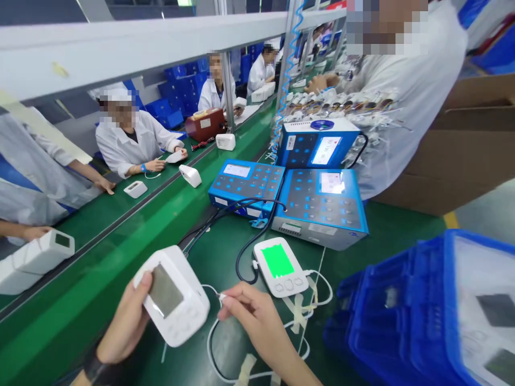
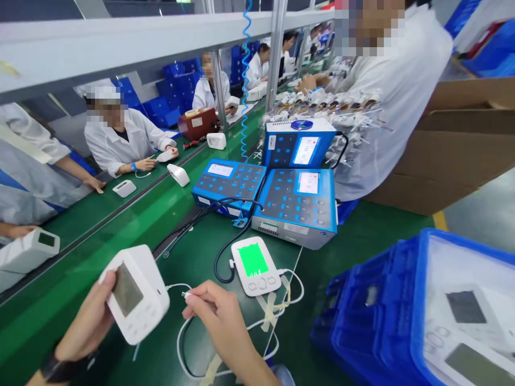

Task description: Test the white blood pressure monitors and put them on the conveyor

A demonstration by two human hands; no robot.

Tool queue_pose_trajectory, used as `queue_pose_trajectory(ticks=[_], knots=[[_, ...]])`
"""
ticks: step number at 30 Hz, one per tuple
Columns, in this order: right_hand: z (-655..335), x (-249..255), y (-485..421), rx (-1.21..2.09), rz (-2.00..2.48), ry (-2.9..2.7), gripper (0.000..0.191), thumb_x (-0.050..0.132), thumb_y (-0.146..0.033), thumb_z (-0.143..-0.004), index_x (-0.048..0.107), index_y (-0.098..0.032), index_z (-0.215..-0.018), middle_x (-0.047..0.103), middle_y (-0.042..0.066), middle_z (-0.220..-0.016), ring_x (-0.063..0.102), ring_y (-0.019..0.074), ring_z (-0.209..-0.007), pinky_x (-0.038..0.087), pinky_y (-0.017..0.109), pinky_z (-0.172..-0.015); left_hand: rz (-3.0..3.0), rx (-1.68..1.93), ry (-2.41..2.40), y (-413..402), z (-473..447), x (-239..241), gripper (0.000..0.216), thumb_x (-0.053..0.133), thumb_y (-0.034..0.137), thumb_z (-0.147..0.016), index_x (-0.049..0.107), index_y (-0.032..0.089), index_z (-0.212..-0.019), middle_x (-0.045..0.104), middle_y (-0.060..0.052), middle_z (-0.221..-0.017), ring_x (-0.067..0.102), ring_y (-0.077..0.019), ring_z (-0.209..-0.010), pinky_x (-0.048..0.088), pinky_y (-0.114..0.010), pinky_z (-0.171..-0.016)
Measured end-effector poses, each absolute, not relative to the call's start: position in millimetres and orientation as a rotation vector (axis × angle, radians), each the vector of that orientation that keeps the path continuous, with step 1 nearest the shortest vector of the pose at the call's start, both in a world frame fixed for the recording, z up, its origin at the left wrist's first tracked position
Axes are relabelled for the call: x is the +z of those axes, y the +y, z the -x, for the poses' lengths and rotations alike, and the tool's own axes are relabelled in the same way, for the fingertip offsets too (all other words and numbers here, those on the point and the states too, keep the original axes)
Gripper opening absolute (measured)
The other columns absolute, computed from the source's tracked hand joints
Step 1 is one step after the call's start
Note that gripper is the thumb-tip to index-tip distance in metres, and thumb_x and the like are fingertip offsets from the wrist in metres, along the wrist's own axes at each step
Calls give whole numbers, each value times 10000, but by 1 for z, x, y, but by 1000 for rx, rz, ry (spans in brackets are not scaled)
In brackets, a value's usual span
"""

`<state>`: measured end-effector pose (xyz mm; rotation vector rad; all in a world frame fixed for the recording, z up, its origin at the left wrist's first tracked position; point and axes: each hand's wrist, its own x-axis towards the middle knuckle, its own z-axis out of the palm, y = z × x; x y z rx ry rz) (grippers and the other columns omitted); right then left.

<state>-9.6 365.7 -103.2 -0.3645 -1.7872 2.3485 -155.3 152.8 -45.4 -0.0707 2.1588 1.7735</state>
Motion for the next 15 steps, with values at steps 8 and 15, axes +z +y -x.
queue_pose_trajectory(ticks=[8, 15], knots=[[-19, -113, 377, 2126, 579, -1703, 359, 688, -548, -932, 783, -225, -1055, 725, 50, -844, 683, 202, -732, 563, 299, -695, 215, 1989, 1825, 223, 123, -77, 871, 854, 730, -662, 670, 206, -1333, 767, -87, -1098, 726, -266, -872, 609, -306, -701], [-20, -106, 378, 2215, 467, -2040, 191, 658, -359, -942, 766, -212, -885, 715, 14, -771, 619, 167, -701, 438, 246, -610, 108, 1945, 1884, 220, 117, -80, 898, 851, 655, -718, 579, 235, -1465, 759, -70, -1143, 707, -201, -799, 568, -224, -627]])
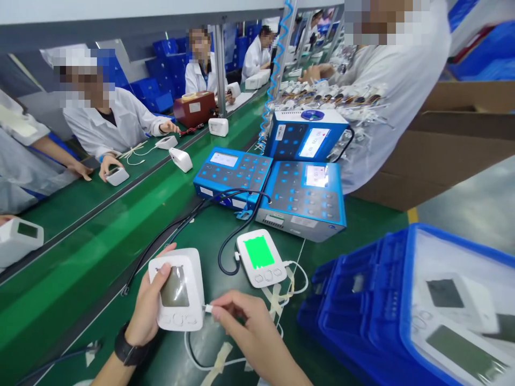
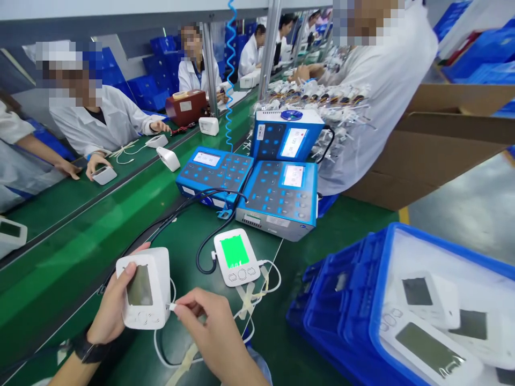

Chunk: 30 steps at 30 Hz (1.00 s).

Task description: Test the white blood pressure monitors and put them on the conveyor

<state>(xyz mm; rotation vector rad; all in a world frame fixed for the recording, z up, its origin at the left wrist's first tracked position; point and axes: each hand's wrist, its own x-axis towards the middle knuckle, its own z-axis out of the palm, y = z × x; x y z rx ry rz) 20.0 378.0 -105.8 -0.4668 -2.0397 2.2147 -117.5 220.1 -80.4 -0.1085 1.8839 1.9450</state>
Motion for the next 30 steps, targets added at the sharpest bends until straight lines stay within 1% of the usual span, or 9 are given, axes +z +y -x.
queue_pose_trajectory(ticks=[9, 13, 18, 20, 22, 24, 26, 28, 30], knots=[[-25, -115, 370, 2255, 408, -2247, 119, 676, -252, -939, 755, -216, -858, 684, -27, -710, 614, 146, -678, 416, 227, -627, 56, 1734, 1972, 194, 110, -89, 895, 861, 613, -719, 544, 261, -1479, 746, -71, -1100, 703, -224, -788, 580, -254, -630], [-28, -124, 363, 2090, 280, -2392, 136, 645, -273, -974, 752, -227, -904, 733, -3, -834, 665, 170, -770, 449, 242, -706, -36, 1737, 2041, 191, 104, -90, 813, 830, 611, -757, 584, 237, -1436, 738, -62, -1046, 670, -201, -768, 562, -246, -654], [-26, -128, 361, 1925, 342, -2425, 235, 548, -332, -1016, 710, -219, -887, 701, 19, -790, 655, 189, -728, 461, 264, -690, 27, 1852, 2007, 197, 95, -102, 774, 768, 641, -815, 546, 262, -1452, 722, -61, -1177, 694, -223, -883, 568, -269, -736], [-22, -126, 364, 1789, 392, -2504, 337, 449, -401, -1065, 716, -227, -956, 706, 43, -829, 666, 221, -772, 486, 300, -736, 51, 1868, 1988, 205, 93, -107, 797, 744, 671, -825, 525, 252, -1466, 708, -84, -1243, 705, -258, -960, 584, -313, -797], [-19, -123, 369, 1671, 438, -2539, 422, 358, -459, -1095, 705, -240, -1192, 733, 84, -1024, 685, 274, -973, 510, 356, -870, -18, 1849, 2004, 213, 94, -110, 820, 709, 686, -851, 482, 254, -1509, 674, -108, -1337, 697, -294, -1074, 583, -371, -903], [-15, -118, 373, 1724, 495, -2470, 512, 317, -514, -1101, 570, -253, -1462, 704, 104, -1242, 620, 305, -1239, 511, 391, -977, -113, 1845, 2028, 220, 96, -112, 832, 627, 697, -909, 382, 279, -1586, 602, -121, -1463, 647, -327, -1230, 542, -437, -1033], [-12, -116, 376, 1880, 509, -2378, 583, 327, -554, -1094, 441, -253, -1581, 682, 97, -1327, 545, 297, -1372, 535, 376, -984, -230, 1818, 2054, 223, 100, -112, 822, 534, 704, -958, 301, 293, -1631, 479, -120, -1595, 516, -350, -1410, 434, -499, -1169], [-9, -116, 377, 1978, 474, -2359, 605, 440, -538, -1066, 403, -256, -1599, 682, 84, -1346, 565, 296, -1359, 554, 368, -971, -372, 1723, 2091, 223, 106, -112, 797, 454, 705, -990, 280, 286, -1645, 333, -96, -1688, 321, -354, -1542, 283, -541, -1261], [-3, -120, 377, 2034, 459, -2365, 693, 654, -446, -963, 406, -256, -1582, 679, 76, -1362, 631, 301, -1269, 554, 383, -992, -512, 1594, 2140, 221, 114, -114, 753, 369, 687, -1023, 271, 283, -1651, 261, -67, -1716, 190, -341, -1589, 208, -561, -1283]])
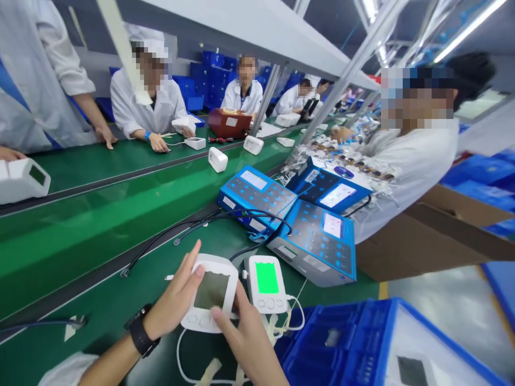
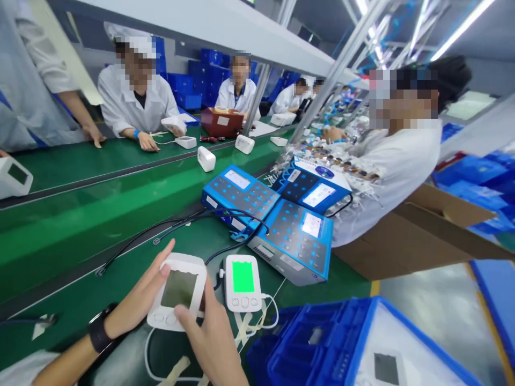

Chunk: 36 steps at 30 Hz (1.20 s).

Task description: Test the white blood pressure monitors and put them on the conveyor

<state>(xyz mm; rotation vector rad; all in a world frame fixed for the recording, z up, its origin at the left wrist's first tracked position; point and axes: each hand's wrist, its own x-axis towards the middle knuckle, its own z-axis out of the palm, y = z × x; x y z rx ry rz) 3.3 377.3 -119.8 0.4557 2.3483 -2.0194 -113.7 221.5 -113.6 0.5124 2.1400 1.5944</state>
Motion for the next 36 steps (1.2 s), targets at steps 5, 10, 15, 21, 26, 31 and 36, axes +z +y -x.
queue_pose_trajectory(ticks=[5, 10, 15, 21, 26, 31, 36], knots=[[24, -137, 380, -2213, -562, 2227, 806, 808, -302, -794, 459, -230, -1517, 701, 83, -1330, 681, 295, -1182, 540, 418, -1036, -965, 1297, 2553, 205, 153, -140, 587, 278, 512, -1090, 481, 205, -1546, 524, -128, -1548, 449, -318, -1458, 343, -530, -1235], [57, -159, 388, -2173, -694, 2370, 835, 808, -412, -804, 438, -195, -1519, 711, 113, -1311, 691, 308, -1171, 531, 438, -1038, -925, 874, 3166, 190, 191, -187, 509, 371, 350, -1064, 673, 20, -1307, 630, -272, -1328, 540, -436, -1299, 457, -619, -1079], [62, -170, 386, -1846, -779, 2579, 1072, 767, -507, -843, 146, -212, -1666, 727, 111, -1288, 724, 317, -1096, 549, 424, -952, -906, 1082, 3007, 193, 189, -195, 304, 552, 287, -1017, 769, 156, -1186, 700, -166, -1286, 569, -386, -1264, 447, -600, -1080], [61, -166, 386, -1555, -748, 2651, 1074, 729, -581, -836, 171, -194, -1669, 760, 120, -1205, 735, 357, -1052, 541, 450, -913, -703, 1462, 2676, 206, 182, -188, 169, 757, 183, -876, 822, 241, -1021, 777, -68, -1188, 631, -332, -1237, 277, -604, -1229], [59, -167, 389, -1744, -713, 2527, 1070, 765, -585, -811, 225, -182, -1643, 746, 121, -1239, 726, 338, -1089, 560, 443, -949, -554, 1752, 2427, 210, 174, -187, 205, 705, 212, -909, 815, 263, -1074, 809, -9, -1087, 759, -239, -1024, 550, -413, -1052], [50, -169, 390, -1904, -592, 2492, 937, 751, -579, -837, 352, -175, -1583, 707, 136, -1315, 679, 326, -1189, 554, 436, -1020, -406, 1982, 2242, 216, 158, -187, 245, 680, 214, -900, 807, 202, -1109, 805, -32, -1083, 785, -214, -965, 629, -297, -888], [42, -170, 390, -1808, -608, 2532, 905, 724, -577, -880, 332, -205, -1606, 700, 120, -1325, 680, 334, -1175, 595, 435, -949, -342, 2023, 2263, 217, 150, -185, 214, 698, 258, -896, 821, 224, -1068, 804, -29, -1066, 785, -248, -959, 629, -342, -885]])
